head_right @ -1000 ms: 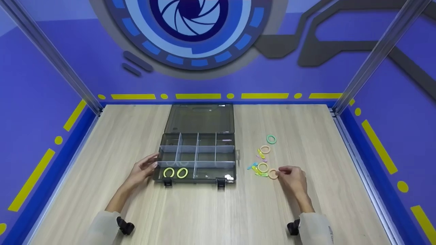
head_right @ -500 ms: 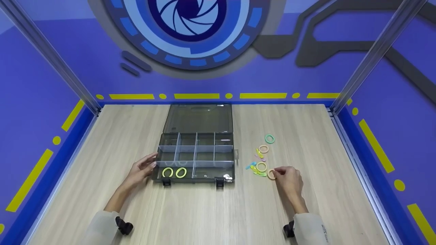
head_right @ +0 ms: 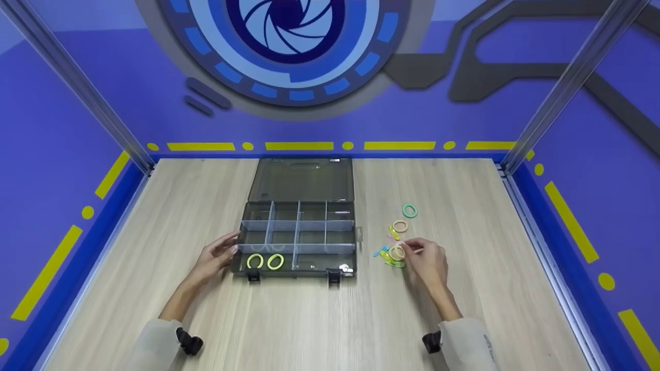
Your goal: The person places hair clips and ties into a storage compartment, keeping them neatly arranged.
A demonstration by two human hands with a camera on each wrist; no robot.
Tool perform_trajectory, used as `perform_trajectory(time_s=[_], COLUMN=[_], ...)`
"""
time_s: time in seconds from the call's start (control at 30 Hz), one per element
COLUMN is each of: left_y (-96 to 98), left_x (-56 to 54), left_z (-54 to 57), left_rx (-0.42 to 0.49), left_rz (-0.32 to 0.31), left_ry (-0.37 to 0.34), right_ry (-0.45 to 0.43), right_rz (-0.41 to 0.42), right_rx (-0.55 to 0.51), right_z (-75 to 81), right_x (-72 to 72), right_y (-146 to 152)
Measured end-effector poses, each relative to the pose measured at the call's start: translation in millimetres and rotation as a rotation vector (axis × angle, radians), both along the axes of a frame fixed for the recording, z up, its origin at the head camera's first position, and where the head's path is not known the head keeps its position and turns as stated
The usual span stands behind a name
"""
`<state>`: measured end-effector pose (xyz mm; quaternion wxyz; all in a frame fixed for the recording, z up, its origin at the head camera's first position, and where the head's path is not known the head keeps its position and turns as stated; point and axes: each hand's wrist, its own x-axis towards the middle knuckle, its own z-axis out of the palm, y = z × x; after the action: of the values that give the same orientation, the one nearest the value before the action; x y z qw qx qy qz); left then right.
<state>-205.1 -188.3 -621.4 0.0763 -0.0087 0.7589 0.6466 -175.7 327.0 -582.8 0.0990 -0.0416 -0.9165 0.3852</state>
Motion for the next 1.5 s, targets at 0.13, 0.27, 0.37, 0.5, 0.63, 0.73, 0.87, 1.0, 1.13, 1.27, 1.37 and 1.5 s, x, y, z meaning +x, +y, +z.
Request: perform_trajectory(time_s=[0.13,0.27,0.37,0.5,0.63,0.73,0.87,1.0,1.13,1.27,1.37,1.5], left_y=[0.2,0.5,0.9,1.3,2.2,3.2,4.4,5.0,4.6,3.2,2.5,1.5], left_x=[1.0,1.5,0.5,-1.1,-1.3,-1.1,-1.7,-2.2,-1.6,-0.7,0.0,-0.7], left_z=[-1.1,-1.7,-1.7,-0.8,0.4,0.2,-1.6,-2.8,-2.2,-2.0,-2.2,-1.8], left_rx=[0.007,0.004,0.002,0.013,0.023,0.024,0.040,0.034,0.026,0.039,0.040,0.054], left_rz=[0.000,0.000,-0.003,-0.004,0.004,0.013,0.018,0.012,0.010,0.018,0.022,0.015], left_ry=[0.000,0.001,0.008,0.018,0.016,0.011,0.015,0.026,0.019,0.011,0.013,0.006], right_ry=[0.025,0.023,0.005,-0.018,0.024,0.070,0.065,0.011,-0.026,-0.030,-0.029,0.008], right_rz=[0.049,0.131,0.192,0.236,0.268,0.280,0.245,0.208,0.197,0.208,0.226,0.243], right_rx=[-0.066,-0.129,-0.150,-0.114,-0.028,0.090,0.219,0.258,0.243,0.222,0.209,0.146], right_z=[9.4,11.2,9.8,7.0,1.2,-4.3,-11.3,-16.9,-20.7,-21.9,-19.9,-8.1], right_x=[-8.9,-15.2,-17.3,-18.6,-19.6,-19.1,-18.4,-18.2,-18.5,-18.8,-18.4,-17.3], right_y=[-34.3,-76.3,-106.3,-139.8,-165.4,-179.5,-192.1,-198.2,-199.5,-198.2,-195.5,-185.8])
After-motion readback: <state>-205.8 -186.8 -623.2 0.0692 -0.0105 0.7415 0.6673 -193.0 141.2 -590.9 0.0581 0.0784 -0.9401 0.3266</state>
